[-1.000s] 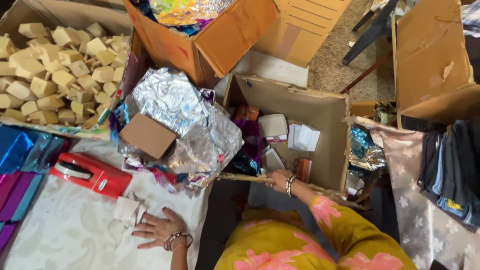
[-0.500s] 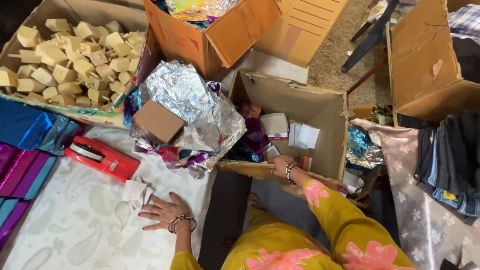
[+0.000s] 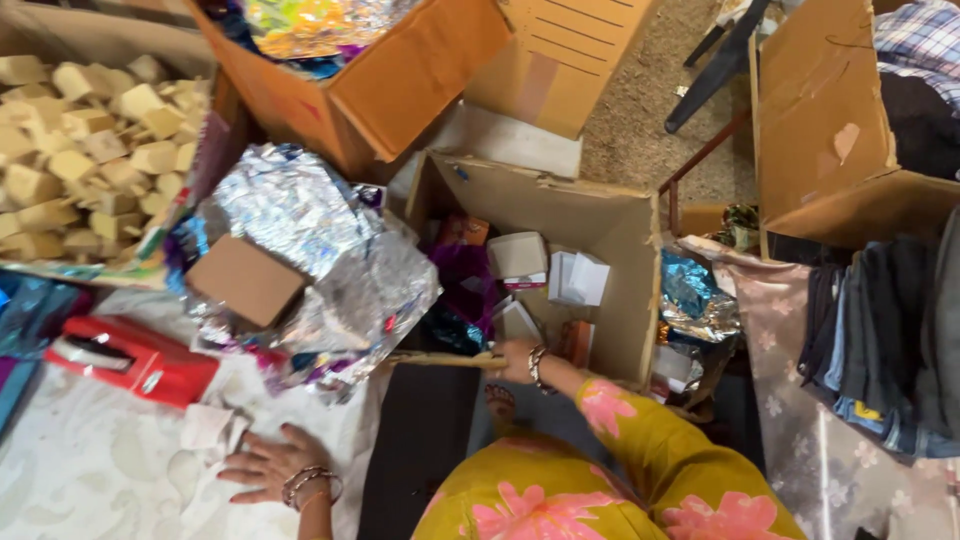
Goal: The person wraps a small rectangular item in shiny blue metallic foil, folding and pressing the foil around it at a work table, then reaches into a nearby cardboard box to retrieve a printed orange box and places unwrapped items into it. Crates of unwrapped items and stacks of already foil-wrapped pieces sit around the table.
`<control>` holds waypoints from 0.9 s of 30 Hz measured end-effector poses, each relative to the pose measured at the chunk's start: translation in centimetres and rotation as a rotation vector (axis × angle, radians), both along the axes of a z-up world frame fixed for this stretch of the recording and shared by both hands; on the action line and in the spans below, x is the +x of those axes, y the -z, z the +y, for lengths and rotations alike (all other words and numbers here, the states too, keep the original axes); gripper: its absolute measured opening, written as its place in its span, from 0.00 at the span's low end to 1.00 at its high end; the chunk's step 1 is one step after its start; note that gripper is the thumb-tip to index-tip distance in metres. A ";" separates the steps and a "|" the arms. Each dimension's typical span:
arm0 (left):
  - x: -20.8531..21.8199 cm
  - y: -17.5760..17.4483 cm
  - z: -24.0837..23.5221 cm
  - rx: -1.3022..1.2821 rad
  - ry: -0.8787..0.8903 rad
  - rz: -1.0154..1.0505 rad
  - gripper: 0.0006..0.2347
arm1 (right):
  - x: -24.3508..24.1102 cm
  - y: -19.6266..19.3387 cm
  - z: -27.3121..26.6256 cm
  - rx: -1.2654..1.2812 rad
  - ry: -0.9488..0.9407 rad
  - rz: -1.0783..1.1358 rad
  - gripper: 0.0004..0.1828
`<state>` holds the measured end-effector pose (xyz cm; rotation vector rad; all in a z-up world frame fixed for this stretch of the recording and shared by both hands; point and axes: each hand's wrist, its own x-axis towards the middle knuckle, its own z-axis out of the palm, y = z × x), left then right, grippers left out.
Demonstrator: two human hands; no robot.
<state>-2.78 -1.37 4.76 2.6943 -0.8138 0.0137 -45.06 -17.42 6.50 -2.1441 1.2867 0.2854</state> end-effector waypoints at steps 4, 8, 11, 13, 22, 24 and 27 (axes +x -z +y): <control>-2.4 3.0 -3.8 -0.053 -0.165 0.009 0.32 | -4.2 4.2 -2.3 0.327 -0.007 -0.297 0.42; -3.6 9.4 -5.5 0.601 -0.266 -0.840 0.30 | -11.3 7.9 -8.2 0.653 0.569 -0.438 0.42; -5.6 6.5 -6.4 0.310 -0.170 -0.492 0.30 | -18.5 16.3 -12.4 0.442 0.602 -0.101 0.37; -7.2 1.7 -7.1 0.081 -0.124 -0.281 0.33 | -21.4 21.3 -13.4 0.376 0.484 0.103 0.35; -5.0 7.9 -3.5 0.001 0.058 -0.464 0.47 | -16.8 19.1 -11.0 0.328 0.096 0.377 0.29; -5.5 6.5 -4.2 -0.286 0.034 -0.185 0.57 | -15.4 18.2 -10.7 0.329 0.135 0.374 0.29; -6.2 4.9 -5.4 -0.128 0.006 -0.140 0.56 | -13.3 17.1 -9.8 0.333 0.201 0.371 0.28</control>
